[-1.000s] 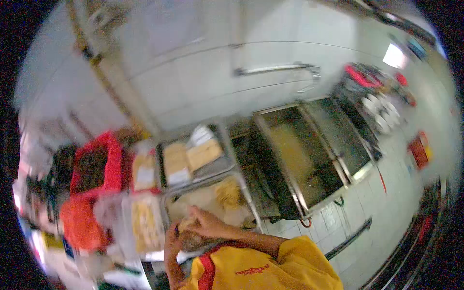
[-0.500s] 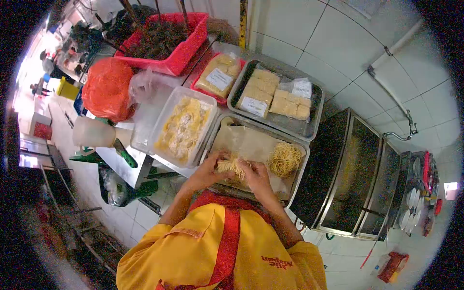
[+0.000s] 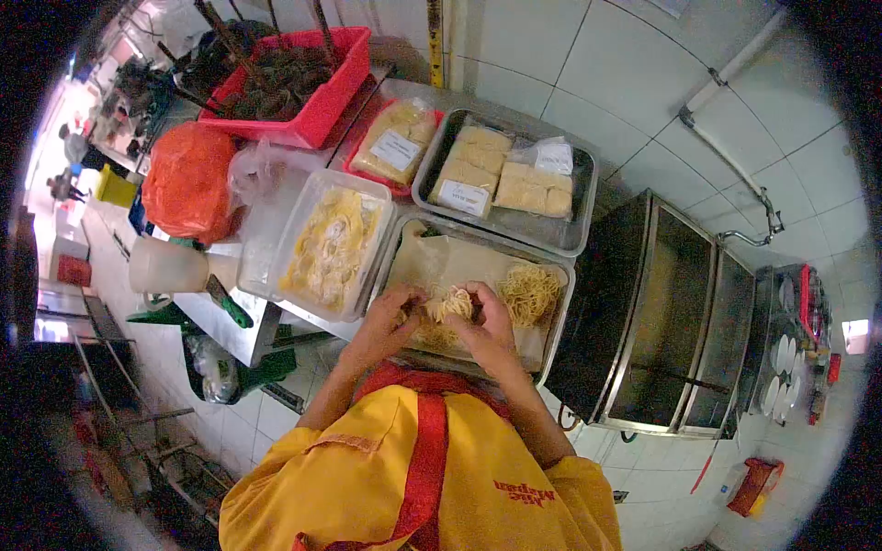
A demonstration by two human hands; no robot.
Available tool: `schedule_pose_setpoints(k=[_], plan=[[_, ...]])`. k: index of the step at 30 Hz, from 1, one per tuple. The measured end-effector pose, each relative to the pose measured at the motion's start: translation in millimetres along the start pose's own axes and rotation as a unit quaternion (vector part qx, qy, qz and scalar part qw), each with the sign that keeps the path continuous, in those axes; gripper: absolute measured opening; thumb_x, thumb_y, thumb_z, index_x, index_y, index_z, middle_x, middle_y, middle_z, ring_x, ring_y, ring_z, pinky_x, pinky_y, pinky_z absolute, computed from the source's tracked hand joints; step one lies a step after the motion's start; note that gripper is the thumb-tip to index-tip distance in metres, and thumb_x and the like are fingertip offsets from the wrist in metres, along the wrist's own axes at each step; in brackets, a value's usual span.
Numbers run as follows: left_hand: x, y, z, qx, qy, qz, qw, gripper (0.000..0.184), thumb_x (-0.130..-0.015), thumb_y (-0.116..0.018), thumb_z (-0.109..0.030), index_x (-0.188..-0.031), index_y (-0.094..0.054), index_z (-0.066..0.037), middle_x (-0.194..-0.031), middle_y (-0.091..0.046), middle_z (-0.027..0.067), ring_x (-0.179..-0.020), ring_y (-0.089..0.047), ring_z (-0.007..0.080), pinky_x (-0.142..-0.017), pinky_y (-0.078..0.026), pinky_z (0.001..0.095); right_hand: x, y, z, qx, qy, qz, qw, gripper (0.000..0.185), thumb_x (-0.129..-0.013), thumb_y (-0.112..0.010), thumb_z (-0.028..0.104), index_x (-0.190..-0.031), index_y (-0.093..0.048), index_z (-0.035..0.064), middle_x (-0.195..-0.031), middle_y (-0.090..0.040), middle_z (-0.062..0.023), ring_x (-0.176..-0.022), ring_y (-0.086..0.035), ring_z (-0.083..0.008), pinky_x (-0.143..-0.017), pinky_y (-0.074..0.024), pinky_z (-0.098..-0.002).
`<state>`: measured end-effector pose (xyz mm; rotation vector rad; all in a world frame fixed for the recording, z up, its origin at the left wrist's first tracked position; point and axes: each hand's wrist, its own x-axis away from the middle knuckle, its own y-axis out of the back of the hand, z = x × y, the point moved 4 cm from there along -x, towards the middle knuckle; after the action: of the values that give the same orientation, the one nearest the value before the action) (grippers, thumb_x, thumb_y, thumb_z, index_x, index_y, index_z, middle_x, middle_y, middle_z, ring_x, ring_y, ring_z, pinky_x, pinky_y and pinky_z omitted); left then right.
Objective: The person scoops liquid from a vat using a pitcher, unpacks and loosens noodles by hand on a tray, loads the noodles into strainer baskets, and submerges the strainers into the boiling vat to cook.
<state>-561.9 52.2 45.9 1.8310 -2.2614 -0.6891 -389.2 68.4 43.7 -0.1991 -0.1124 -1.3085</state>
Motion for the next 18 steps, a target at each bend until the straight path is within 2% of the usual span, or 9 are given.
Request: schedule_pose_setpoints(k=[5, 7, 9, 11, 13, 14, 15, 16, 18], plan=[[0, 12, 4, -0.029, 0.056, -0.050, 0.997, 0.021, -0.077, -0.050, 0.001, -0.097, -0.054, 0.000, -0.085, -0.056, 0.0158, -0.076, -0.055, 0.0282, -0.067, -0.043, 0.0334, 7, 3, -8, 0.054, 0.010, 0.006, 0.998, 0.035, -0.075, -0.063, -0.001, -0.107, -0.050, 0.0041, -0.091, -0.052, -0.0017, -0.082, -0.052, -0.0113, -0.072, -0.0431, -0.0249], [1, 22, 7, -0.016, 0.028, -0.081, 0.996, 0.019, -0.076, -0.049, 0.002, -0.095, -0.055, 0.001, -0.083, -0.056, 0.0156, -0.074, -0.055, 0.0275, -0.065, -0.043, 0.0322, 10, 5, -10, 0.355, 0.052, 0.032, 0.933, 0.033, -0.071, -0.061, -0.004, -0.101, -0.050, 0.0031, -0.085, -0.050, -0.0061, -0.074, -0.051, -0.0138, -0.067, -0.0420, -0.0239], [7, 29, 18, 0.216, 0.126, -0.100, 0.963, 0.023, -0.075, -0.048, -0.003, -0.097, -0.055, 0.000, -0.078, -0.056, 0.0121, -0.071, -0.056, 0.0259, -0.065, -0.045, 0.0321, 16, 8, -7, 0.324, 0.068, 0.015, 0.944, 0.032, -0.069, -0.060, -0.005, -0.099, -0.050, 0.0030, -0.083, -0.049, -0.0079, -0.072, -0.051, -0.0162, -0.066, -0.0418, -0.0243], [8, 43, 29, 0.241, 0.175, -0.060, 0.953, 0.024, -0.074, -0.051, -0.004, -0.098, -0.055, -0.001, -0.082, -0.056, 0.0123, -0.075, -0.056, 0.0266, -0.068, -0.046, 0.0324, 15, 12, -3, 0.294, 0.088, -0.002, 0.952, 0.032, -0.068, -0.059, -0.006, -0.097, -0.050, 0.0030, -0.082, -0.048, -0.0096, -0.071, -0.050, -0.0186, -0.065, -0.0417, -0.0248], [5, 40, 27, 0.264, 0.225, -0.016, 0.938, 0.025, -0.074, -0.053, -0.005, -0.098, -0.056, -0.001, -0.085, -0.057, 0.0125, -0.078, -0.057, 0.0273, -0.071, -0.046, 0.0328, 15, 20, 12, 0.195, 0.236, -0.055, 0.950, 0.031, -0.065, -0.058, -0.007, -0.093, -0.052, 0.0039, -0.084, -0.050, -0.0094, -0.071, -0.051, -0.0197, -0.065, -0.0421, -0.0264], [0, 38, 10, 0.052, 0.094, 0.013, 0.994, 0.025, -0.074, -0.056, -0.004, -0.099, -0.055, -0.001, -0.088, -0.058, 0.0124, -0.079, -0.057, 0.0274, -0.073, -0.046, 0.0313, 13, 21, 15, 0.196, 0.236, -0.061, 0.950, 0.031, -0.065, -0.058, -0.007, -0.093, -0.052, 0.0039, -0.084, -0.050, -0.0094, -0.071, -0.051, -0.0197, -0.065, -0.0421, -0.0264], [-1, 30, -10, -0.160, -0.043, 0.040, 0.985, 0.026, -0.075, -0.059, -0.003, -0.101, -0.055, 0.000, -0.090, -0.060, 0.0122, -0.080, -0.057, 0.0275, -0.075, -0.045, 0.0298, 9, 19, 14, 0.239, 0.171, -0.041, 0.955, 0.028, -0.067, -0.058, -0.007, -0.092, -0.052, 0.0032, -0.085, -0.050, -0.0088, -0.072, -0.051, -0.0193, -0.066, -0.0416, -0.0263], [-4, 20, -21, -0.158, -0.047, 0.045, 0.985, 0.026, -0.075, -0.059, -0.003, -0.101, -0.055, 0.000, -0.090, -0.060, 0.0122, -0.080, -0.057, 0.0275, -0.075, -0.045, 0.0298, 7, 17, 13, 0.281, 0.108, -0.020, 0.953, 0.025, -0.068, -0.059, -0.007, -0.090, -0.051, 0.0024, -0.085, -0.050, -0.0083, -0.073, -0.051, -0.0189, -0.067, -0.0412, -0.0262], [-12, 8, -37, -0.117, -0.057, -0.019, 0.991, 0.030, -0.075, -0.063, -0.007, -0.103, -0.055, -0.001, -0.093, -0.060, 0.0134, -0.088, -0.056, 0.0275, -0.079, -0.044, 0.0317, 6, 6, 24, 0.268, 0.151, -0.007, 0.952, 0.023, -0.071, -0.060, -0.003, -0.092, -0.052, 0.0029, -0.090, -0.052, -0.0117, -0.076, -0.053, -0.0242, -0.068, -0.0427, -0.0291]])
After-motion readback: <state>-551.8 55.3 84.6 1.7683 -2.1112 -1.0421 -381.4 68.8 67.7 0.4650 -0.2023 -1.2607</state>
